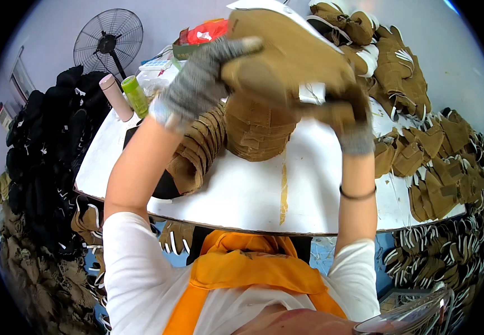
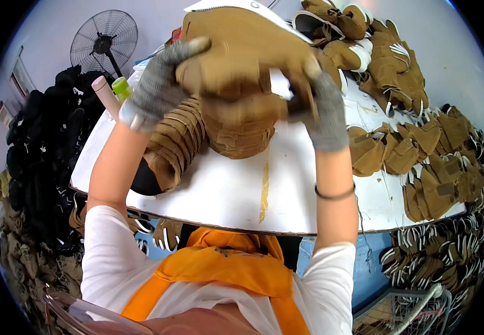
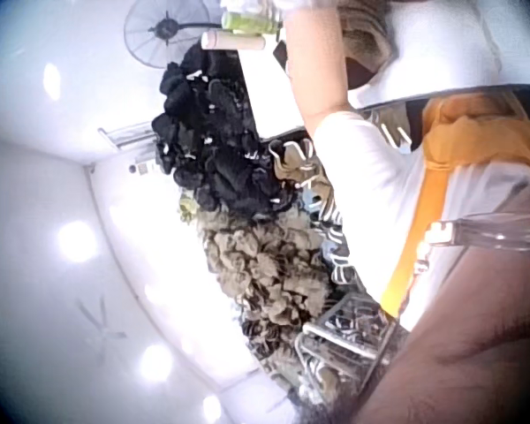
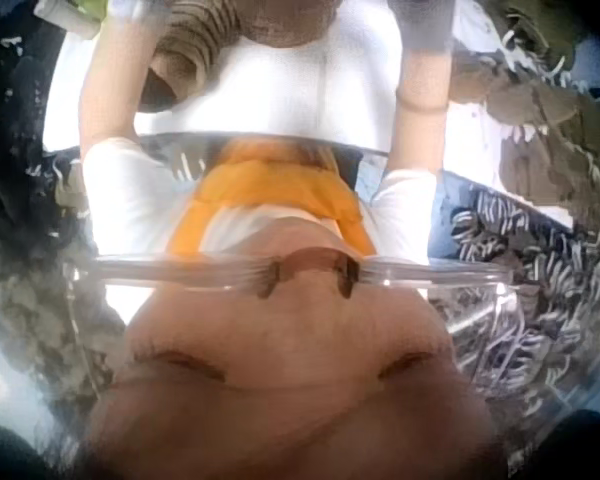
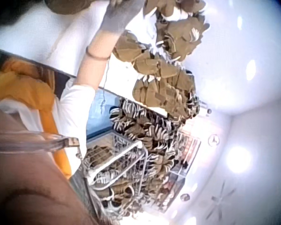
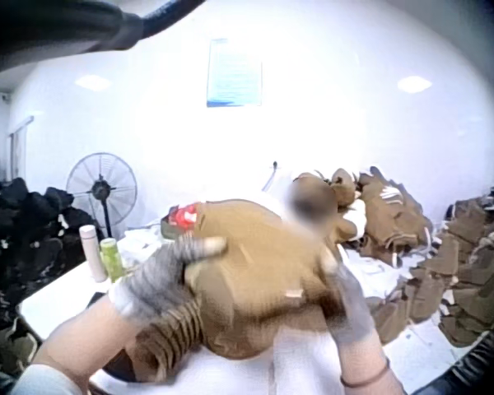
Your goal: The person trims excess threads from brown shoe uppers using a pair of snips, then stacks the uppers and threads them onto a wire loop.
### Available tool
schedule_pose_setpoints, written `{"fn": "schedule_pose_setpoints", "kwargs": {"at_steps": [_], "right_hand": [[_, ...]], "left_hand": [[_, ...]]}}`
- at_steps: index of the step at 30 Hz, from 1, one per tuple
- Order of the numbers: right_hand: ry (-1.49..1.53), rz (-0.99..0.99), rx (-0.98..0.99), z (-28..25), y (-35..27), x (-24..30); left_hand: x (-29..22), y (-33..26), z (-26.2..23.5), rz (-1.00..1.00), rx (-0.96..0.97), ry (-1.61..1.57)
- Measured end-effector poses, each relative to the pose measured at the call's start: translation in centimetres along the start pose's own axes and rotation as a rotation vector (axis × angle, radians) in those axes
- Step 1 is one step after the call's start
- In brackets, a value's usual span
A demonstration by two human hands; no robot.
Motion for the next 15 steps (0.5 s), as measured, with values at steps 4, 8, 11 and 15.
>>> {"fn": "schedule_pose_setpoints", "kwargs": {"at_steps": [4,8,11,15], "right_hand": [[0.469,0.63,-0.204,-1.2,5.7,-9.5],[0.316,0.671,-0.319,-1.8,5.1,-13.7],[0.136,0.63,-0.324,-1.3,6.2,-11.7],[0.148,0.707,-0.272,-2.5,7.9,-13.0]], "left_hand": [[2.7,5.9,-4.1,-0.113,-0.278,-0.241],[7.8,9.8,-12.1,0.17,0.033,0.68],[8.3,10.7,-14.8,0.275,0.065,0.911],[7.0,10.3,-12.4,0.233,0.099,0.692]]}}
Point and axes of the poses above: each hand's wrist, its own y-axis towards the middle knuckle, its own z-axis out of the palm, x = y × z, the point moved 7 cm from there along y, towards the middle knuckle, and after that the axes turned 6 degrees about -x, right-handed, at the moved point
